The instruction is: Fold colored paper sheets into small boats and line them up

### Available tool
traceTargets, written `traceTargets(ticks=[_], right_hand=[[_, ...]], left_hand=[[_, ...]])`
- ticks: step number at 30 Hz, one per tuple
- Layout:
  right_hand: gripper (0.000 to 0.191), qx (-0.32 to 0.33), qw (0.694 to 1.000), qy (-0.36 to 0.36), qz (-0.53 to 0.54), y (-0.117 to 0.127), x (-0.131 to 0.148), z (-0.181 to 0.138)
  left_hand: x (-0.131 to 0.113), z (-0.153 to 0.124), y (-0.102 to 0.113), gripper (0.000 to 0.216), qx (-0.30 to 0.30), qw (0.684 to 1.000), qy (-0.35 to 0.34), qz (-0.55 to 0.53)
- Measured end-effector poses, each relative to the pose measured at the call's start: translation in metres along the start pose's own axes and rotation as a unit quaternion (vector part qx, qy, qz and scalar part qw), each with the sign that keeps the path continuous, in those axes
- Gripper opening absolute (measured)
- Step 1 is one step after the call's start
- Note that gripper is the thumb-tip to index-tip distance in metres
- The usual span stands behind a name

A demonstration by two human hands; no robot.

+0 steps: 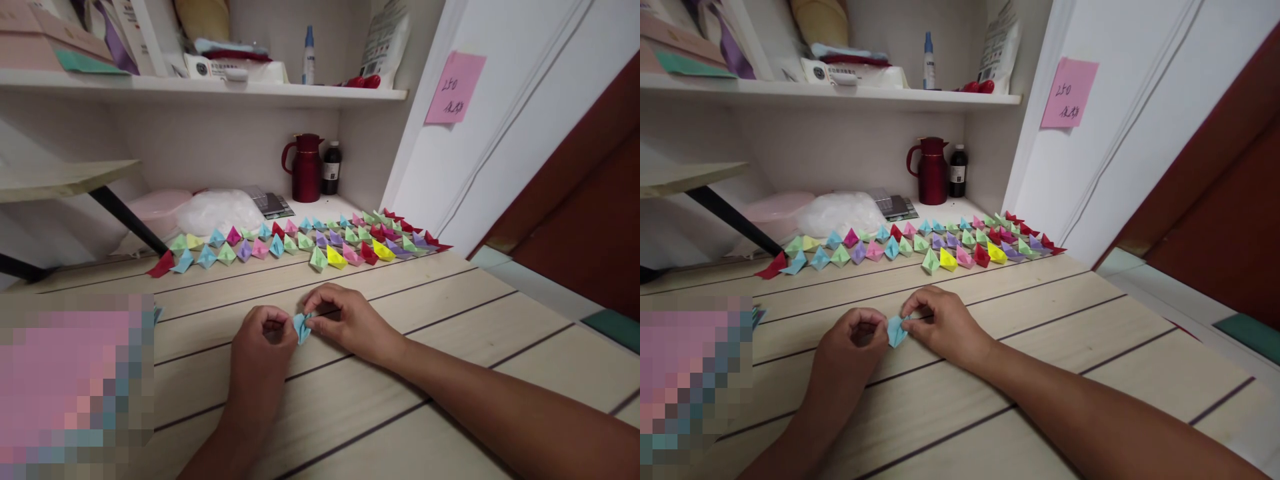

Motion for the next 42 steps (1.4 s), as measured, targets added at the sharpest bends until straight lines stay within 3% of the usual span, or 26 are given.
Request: traceTargets(ticks=[5,15,23,29,34,42], right_hand=[[0.010,-0.008,1.000,0.021,-0.005,-0.001,0.003,0.000],[0.016,-0.011,0.987,0.098,-0.126,0.004,0.019,-0.001],[0.011,-0.022,0.969,0.108,-0.221,0.012,0.018,-0.001],[0.009,-0.016,0.965,0.129,-0.228,0.010,0.024,-0.004],[0.010,-0.021,0.969,0.125,-0.210,0.009,0.025,-0.005],[0.011,0.005,0.968,0.125,-0.217,0.007,0.026,-0.004]], left_hand=[[-0.004,-0.001,-0.004,0.003,0.031,0.998,-0.055,0.029],[-0.002,-0.006,-0.006,0.002,0.027,0.996,-0.065,0.061],[-0.018,-0.008,-0.007,0.015,0.074,0.970,-0.228,0.032],[-0.023,-0.010,-0.005,0.006,0.052,0.976,-0.188,0.098],[-0.025,-0.011,-0.008,0.008,0.051,0.967,-0.207,0.139],[-0.017,-0.009,-0.011,0.008,0.059,0.979,-0.164,0.109]])
Point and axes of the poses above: each hand's wrist, its own z-axis towards the middle knuckle, its own y-axis out of the back of the hand, x = y × z, the point moved 5 cm from there along z, towards the middle knuckle, and after that the axes turned 15 degrees about -z, right-handed, at the moved point
